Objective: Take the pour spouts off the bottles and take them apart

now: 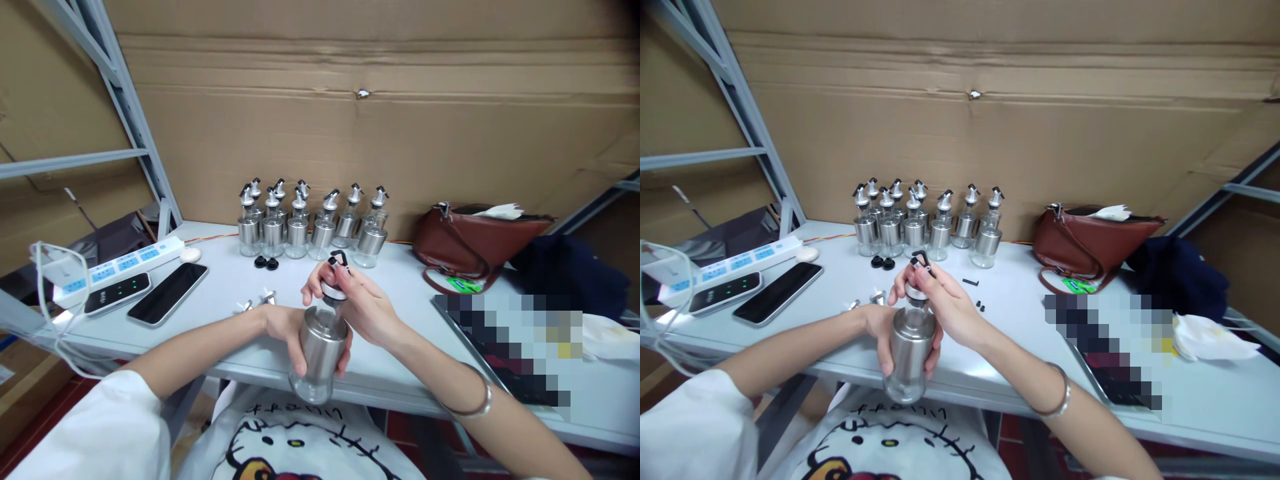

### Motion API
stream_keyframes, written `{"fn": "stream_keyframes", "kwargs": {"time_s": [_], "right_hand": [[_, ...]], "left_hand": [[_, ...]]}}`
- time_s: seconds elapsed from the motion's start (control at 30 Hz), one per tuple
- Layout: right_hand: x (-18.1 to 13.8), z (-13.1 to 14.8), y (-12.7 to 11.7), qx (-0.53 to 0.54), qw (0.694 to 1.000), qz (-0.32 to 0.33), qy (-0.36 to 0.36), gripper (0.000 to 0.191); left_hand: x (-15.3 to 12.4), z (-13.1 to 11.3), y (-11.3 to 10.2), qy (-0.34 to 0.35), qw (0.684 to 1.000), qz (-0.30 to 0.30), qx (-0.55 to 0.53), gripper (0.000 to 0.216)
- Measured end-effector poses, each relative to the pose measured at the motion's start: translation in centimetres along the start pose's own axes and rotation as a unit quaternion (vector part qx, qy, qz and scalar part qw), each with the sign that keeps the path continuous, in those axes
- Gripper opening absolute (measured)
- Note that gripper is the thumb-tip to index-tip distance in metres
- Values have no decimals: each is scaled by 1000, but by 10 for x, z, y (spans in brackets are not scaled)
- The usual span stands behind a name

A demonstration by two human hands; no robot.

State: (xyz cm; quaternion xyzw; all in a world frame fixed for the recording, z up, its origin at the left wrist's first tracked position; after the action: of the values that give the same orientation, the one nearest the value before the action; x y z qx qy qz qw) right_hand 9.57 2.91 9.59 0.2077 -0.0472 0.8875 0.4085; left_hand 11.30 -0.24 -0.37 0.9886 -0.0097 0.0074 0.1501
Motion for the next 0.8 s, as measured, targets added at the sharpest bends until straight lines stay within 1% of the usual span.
{"fn": "stream_keyframes", "kwargs": {"time_s": [0.07,0.13,0.2,0.3,0.37,0.4,0.43,0.5,0.57,0.6,0.67,0.73,0.77,0.8], "right_hand": [[-5,8,2,-85,996,-13,-27,32],[-10,19,5,-188,980,-24,-62,32],[-13,29,10,-286,953,-32,-98,32],[-16,40,16,-405,902,-48,-143,33],[-17,45,18,-448,877,-58,-165,33],[-17,46,18,-456,872,-64,-165,33],[-17,47,16,-453,875,-73,-157,33],[-14,43,6,-405,903,-99,-105,36],[-12,35,-4,-317,939,-129,-35,38],[-12,30,-8,-272,952,-140,-7,39],[-10,22,-10,-201,968,-148,25,41],[-10,19,-13,-161,972,-169,15,41],[-11,20,-16,-162,969,-185,-10,41],[-13,25,-18,-180,962,-200,-49,41]], "left_hand": [[2,-3,-5,-2,998,-20,58,65],[2,-6,-7,-17,993,-26,110,63],[1,-8,-6,-28,989,-24,142,59],[-2,-13,-6,-23,985,-28,171,45],[-3,-17,-7,-11,982,-41,185,39],[-3,-18,-8,-5,981,-49,189,40],[-3,-19,-10,1,980,-60,191,42],[-3,-20,-14,11,977,-81,197,49],[-2,-20,-17,15,975,-96,201,58],[-2,-20,-19,17,974,-102,201,61],[-2,-20,-20,21,974,-108,199,62],[-3,-20,-21,26,974,-117,194,58],[-3,-20,-22,26,973,-122,192,55],[-3,-19,-22,24,973,-127,192,52]]}}
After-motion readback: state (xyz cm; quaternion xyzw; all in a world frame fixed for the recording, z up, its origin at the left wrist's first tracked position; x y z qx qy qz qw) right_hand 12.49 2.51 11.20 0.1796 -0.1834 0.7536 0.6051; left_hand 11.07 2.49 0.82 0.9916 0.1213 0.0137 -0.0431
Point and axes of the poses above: each hand's wrist, its own x-axis towards the middle knuckle, its own y-axis out of the palm, z = x × y, the point moved 10 cm from there along x, towards the middle knuckle, and after that the axes turned 2 degrees about z, right-handed, at the moved point
